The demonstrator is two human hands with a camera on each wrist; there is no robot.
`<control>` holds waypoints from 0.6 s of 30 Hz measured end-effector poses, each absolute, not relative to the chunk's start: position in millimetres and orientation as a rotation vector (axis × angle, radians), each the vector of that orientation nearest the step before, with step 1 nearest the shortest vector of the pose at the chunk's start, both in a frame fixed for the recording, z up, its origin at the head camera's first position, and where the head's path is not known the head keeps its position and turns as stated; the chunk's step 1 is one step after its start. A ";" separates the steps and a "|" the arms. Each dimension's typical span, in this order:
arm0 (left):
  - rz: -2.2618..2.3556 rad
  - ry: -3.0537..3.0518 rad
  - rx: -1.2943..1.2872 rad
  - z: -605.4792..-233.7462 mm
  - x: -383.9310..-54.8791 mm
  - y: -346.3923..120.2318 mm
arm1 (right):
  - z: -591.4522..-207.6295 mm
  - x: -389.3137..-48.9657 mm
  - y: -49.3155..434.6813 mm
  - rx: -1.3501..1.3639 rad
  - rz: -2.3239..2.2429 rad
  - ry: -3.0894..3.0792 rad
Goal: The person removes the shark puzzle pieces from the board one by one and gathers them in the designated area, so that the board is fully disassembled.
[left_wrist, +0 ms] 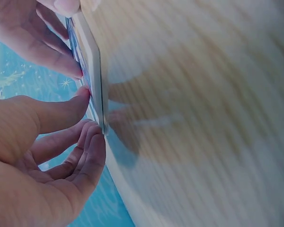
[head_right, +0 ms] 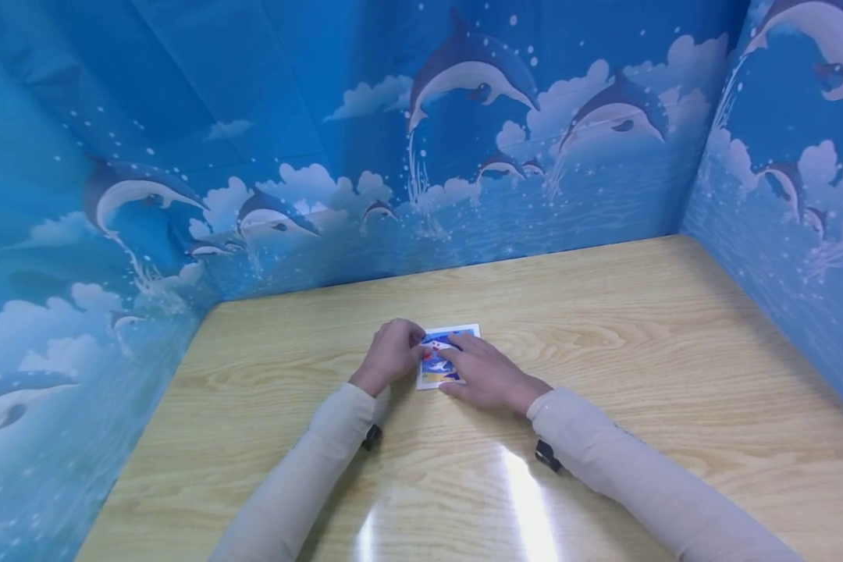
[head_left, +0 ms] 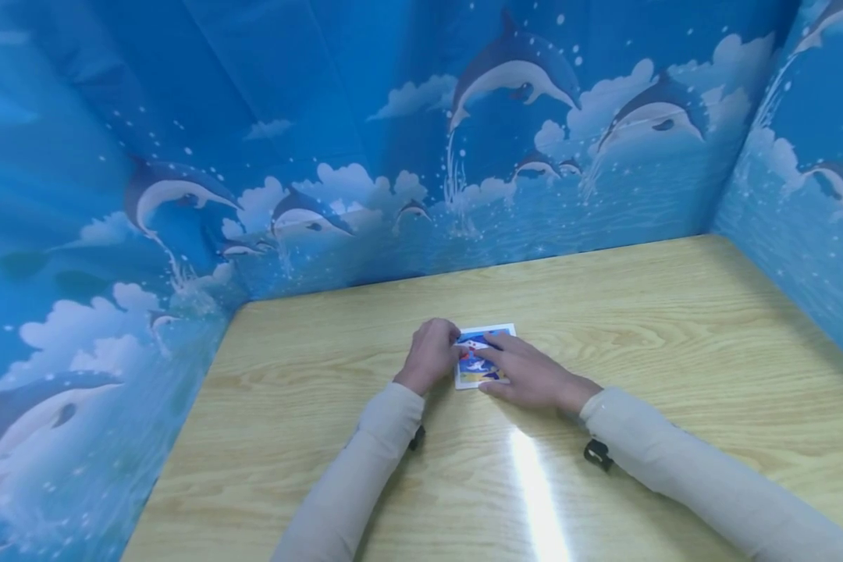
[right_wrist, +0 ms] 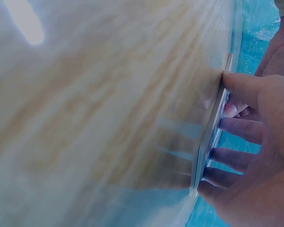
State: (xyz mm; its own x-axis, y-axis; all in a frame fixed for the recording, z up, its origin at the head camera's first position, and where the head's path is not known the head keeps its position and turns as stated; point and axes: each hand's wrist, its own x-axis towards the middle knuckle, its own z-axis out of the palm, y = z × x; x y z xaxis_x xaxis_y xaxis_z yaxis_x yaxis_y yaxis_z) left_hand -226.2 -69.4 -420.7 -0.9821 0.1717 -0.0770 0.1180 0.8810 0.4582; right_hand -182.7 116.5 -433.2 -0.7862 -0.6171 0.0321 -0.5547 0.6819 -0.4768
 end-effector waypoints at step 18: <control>0.779 2.869 0.105 -421.7 -233.1 -69.7 | -432.7 -183.2 115.4 -0.955 -0.699 2.760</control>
State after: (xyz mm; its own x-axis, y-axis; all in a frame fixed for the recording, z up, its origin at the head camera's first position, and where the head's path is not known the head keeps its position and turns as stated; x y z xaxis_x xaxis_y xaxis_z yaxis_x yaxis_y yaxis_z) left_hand -233.1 -69.7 -421.7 -0.9837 0.1112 -0.1414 0.0244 0.8613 0.5074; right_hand -183.2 115.4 -432.7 -0.7891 -0.6140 0.0204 -0.5496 0.6907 -0.4699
